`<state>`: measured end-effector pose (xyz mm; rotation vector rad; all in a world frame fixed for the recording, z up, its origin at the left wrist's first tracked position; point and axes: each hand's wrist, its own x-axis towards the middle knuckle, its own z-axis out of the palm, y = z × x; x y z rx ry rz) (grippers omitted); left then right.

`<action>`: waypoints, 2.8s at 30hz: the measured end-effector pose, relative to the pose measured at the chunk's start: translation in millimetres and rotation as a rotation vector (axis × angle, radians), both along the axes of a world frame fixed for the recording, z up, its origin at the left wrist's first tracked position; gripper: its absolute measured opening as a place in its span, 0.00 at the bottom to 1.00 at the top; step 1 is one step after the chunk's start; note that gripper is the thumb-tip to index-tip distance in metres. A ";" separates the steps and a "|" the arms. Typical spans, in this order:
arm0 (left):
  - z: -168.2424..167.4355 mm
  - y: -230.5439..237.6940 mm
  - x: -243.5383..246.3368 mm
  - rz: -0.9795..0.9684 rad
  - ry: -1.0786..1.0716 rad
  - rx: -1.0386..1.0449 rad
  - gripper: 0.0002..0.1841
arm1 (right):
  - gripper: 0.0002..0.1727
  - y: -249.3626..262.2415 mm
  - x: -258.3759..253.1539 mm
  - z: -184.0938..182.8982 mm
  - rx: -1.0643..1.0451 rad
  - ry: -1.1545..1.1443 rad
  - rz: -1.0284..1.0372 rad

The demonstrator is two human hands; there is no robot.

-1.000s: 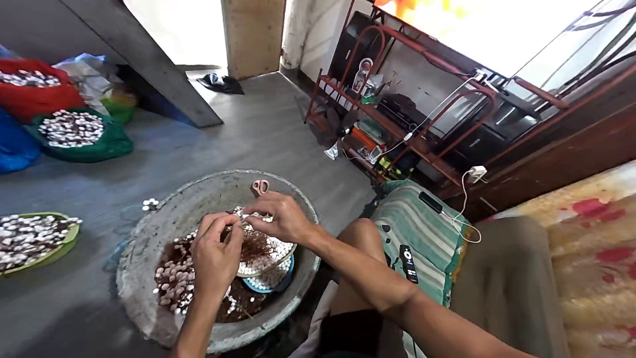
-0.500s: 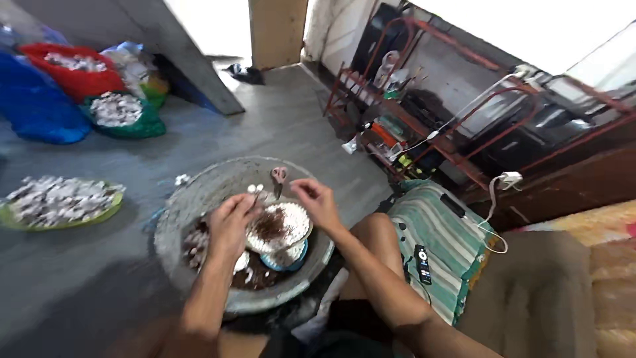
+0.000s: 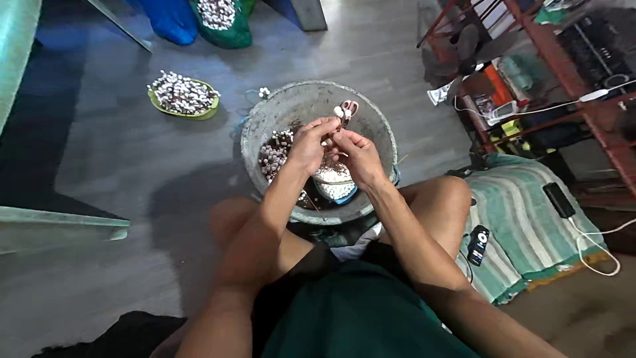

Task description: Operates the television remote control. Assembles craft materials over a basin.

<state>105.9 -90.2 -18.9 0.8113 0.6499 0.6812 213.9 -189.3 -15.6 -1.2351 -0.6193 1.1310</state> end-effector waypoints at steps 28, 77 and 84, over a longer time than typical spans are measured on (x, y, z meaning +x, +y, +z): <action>2.9 1.7 -0.5 0.219 -0.014 0.643 0.08 | 0.12 29.9 2.7 -2.1 0.118 -0.137 -0.133; 3.5 52.2 -38.5 0.195 0.215 0.687 0.08 | 0.13 -47.0 11.8 -142.2 -0.119 -0.303 -0.041; -1.7 42.4 -32.4 0.093 0.466 0.857 0.09 | 0.10 -66.5 55.9 -47.8 0.051 0.009 -0.249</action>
